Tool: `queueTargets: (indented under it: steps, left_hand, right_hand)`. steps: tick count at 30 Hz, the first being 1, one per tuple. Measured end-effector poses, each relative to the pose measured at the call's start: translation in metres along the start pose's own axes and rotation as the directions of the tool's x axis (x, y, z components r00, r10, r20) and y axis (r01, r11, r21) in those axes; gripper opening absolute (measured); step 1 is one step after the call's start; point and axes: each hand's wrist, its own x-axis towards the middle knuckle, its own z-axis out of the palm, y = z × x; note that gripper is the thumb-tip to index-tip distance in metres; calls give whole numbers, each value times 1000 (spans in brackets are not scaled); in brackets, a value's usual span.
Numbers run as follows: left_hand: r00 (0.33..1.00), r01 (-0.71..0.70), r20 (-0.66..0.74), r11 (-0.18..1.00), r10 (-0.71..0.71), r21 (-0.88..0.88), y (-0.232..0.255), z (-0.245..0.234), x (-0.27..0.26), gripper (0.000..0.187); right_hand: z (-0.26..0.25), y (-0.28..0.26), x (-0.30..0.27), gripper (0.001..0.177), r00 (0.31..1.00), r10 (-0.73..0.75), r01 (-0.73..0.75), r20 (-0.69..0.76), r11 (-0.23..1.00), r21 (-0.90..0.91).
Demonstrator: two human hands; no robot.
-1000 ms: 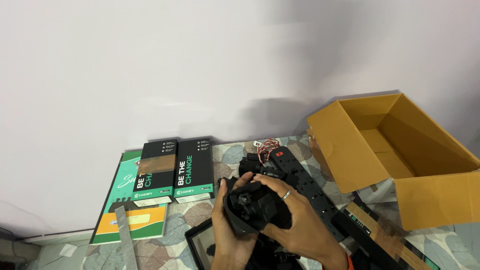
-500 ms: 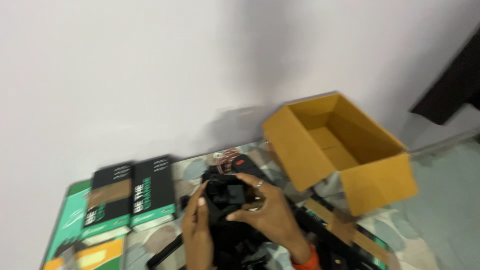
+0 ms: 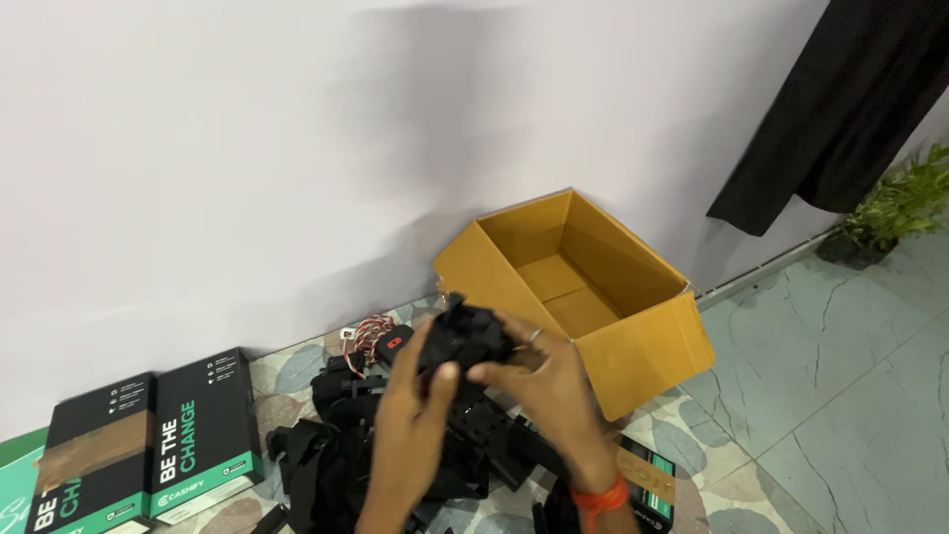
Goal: The person assembles black straps by threading them through plastic buckles and adjusting the fit. The person handles the straps and buckles by hand, repeatedly threading and tightening them while working over a patterned surface with product boxes and a cardboard box nearby.
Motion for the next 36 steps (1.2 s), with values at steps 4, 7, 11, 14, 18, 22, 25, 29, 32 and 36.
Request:
queueTargets:
  steps: [4, 7, 11, 14, 18, 22, 25, 29, 32, 36]
  left_hand:
    - [973, 194, 94, 967, -212, 166, 19, 30, 27, 63]
    - [982, 86, 156, 987, -107, 134, 25, 55, 45, 56]
    - [973, 32, 222, 993, -58, 117, 29, 90, 71, 50]
    - [966, -6, 253, 974, -54, 228, 22, 111, 91, 47]
    - [970, -184, 223, 893, 97, 410, 5, 133, 109, 41]
    - [955, -285, 230, 786, 185, 549, -17, 145, 121, 31]
    - [944, -306, 303, 697, 132, 649, -34, 148, 124, 23]
    - [925, -318, 381, 537, -7, 781, -49, 156, 128, 25]
    - [913, -376, 405, 479, 47, 793, -59, 161, 132, 21]
    - [912, -391, 399, 483, 92, 783, -65, 166, 127, 32]
  right_hand:
    - [-33, -13, 15, 67, 988, 6, -38, -153, 977, -210]
    - [-61, -23, 24, 67, 976, 3, -78, -220, 940, -331]
    - [-95, -36, 40, 65, 965, -72, -67, -252, 863, -501]
    - [-120, -38, 57, 64, 975, -113, -2, -192, 857, -516]
    - [-148, -22, 82, 72, 974, 52, -187, -221, 737, -649]
    - [-169, 6, 105, 75, 997, -82, 45, -9, 633, -773]
    - [-169, 29, 121, 74, 977, -104, 213, 188, 575, -790]
    - [-163, 42, 135, 61, 889, 447, -103, 102, 411, -906]
    - [-161, 53, 142, 53, 821, 550, -22, 150, 294, -956]
    - [-159, 80, 154, 38, 782, 578, 80, 231, 275, -958]
